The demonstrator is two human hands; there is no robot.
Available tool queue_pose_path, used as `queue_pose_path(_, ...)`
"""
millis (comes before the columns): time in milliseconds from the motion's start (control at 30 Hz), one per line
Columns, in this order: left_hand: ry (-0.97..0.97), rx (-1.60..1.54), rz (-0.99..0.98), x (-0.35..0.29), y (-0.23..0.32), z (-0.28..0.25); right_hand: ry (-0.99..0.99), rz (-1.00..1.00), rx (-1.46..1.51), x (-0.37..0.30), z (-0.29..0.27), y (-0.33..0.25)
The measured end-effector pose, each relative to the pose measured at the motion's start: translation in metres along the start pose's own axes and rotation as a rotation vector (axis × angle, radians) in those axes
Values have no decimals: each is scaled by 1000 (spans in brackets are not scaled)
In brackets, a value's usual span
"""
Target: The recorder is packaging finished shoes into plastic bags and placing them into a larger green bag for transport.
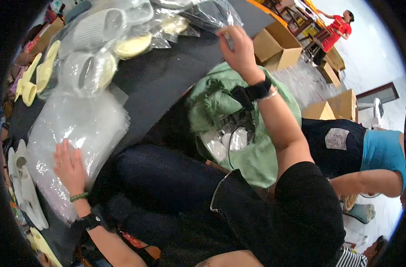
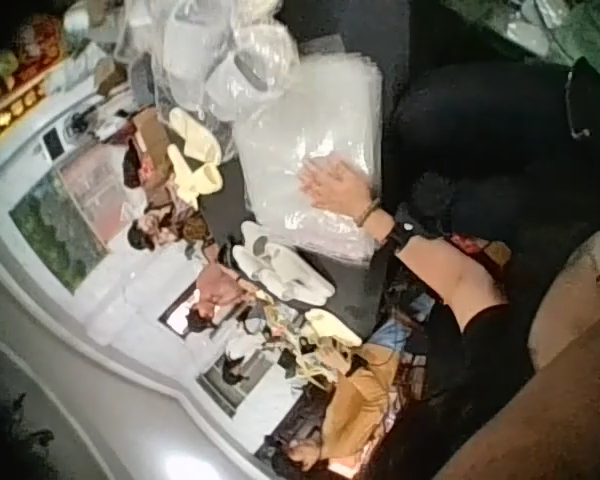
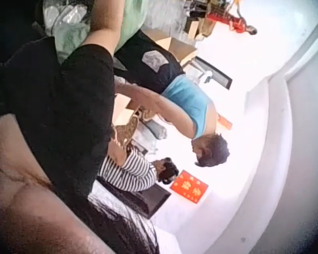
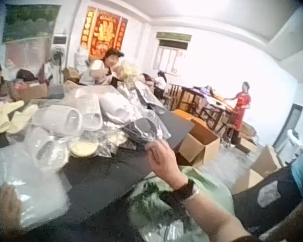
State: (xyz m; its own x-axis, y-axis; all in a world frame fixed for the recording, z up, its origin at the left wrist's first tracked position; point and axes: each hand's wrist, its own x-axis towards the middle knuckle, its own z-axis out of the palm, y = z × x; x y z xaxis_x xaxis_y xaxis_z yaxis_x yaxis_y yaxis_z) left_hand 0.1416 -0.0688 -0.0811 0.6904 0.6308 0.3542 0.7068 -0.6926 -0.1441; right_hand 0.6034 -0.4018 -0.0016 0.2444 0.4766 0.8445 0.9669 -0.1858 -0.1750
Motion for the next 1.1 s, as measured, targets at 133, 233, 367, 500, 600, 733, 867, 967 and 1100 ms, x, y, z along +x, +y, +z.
queue_pose_path(133,22,-75,51,6,5,5,-551,522,-2,-196,-9,52)
queue_pose_path(233,-26,-101,45,4,8,-5,-876,567,26,-331,-7,50)
queue_pose_path(367,-5,-122,140,3,-7,6,-1228,837,-136,-433,-15,30)
queue_pose_path(500,-18,-146,187,2,-11,6,-1388,1034,-325,-473,-45,12)
queue_pose_path(600,-37,-59,158,2,-13,5,-1553,1056,-387,-487,-93,-2)
queue_pose_path(733,-38,-134,177,9,-9,-4,-1847,1249,-401,-500,-129,-33)
queue_pose_path(867,-14,-123,335,11,-38,6,-1634,915,-452,-488,-121,-74)
queue_pose_path(967,-24,-169,332,15,-21,8,-1500,448,-401,-503,-115,-75)
queue_pose_path(1100,-31,-144,331,13,-33,9,-1531,350,-243,-496,-96,-74)
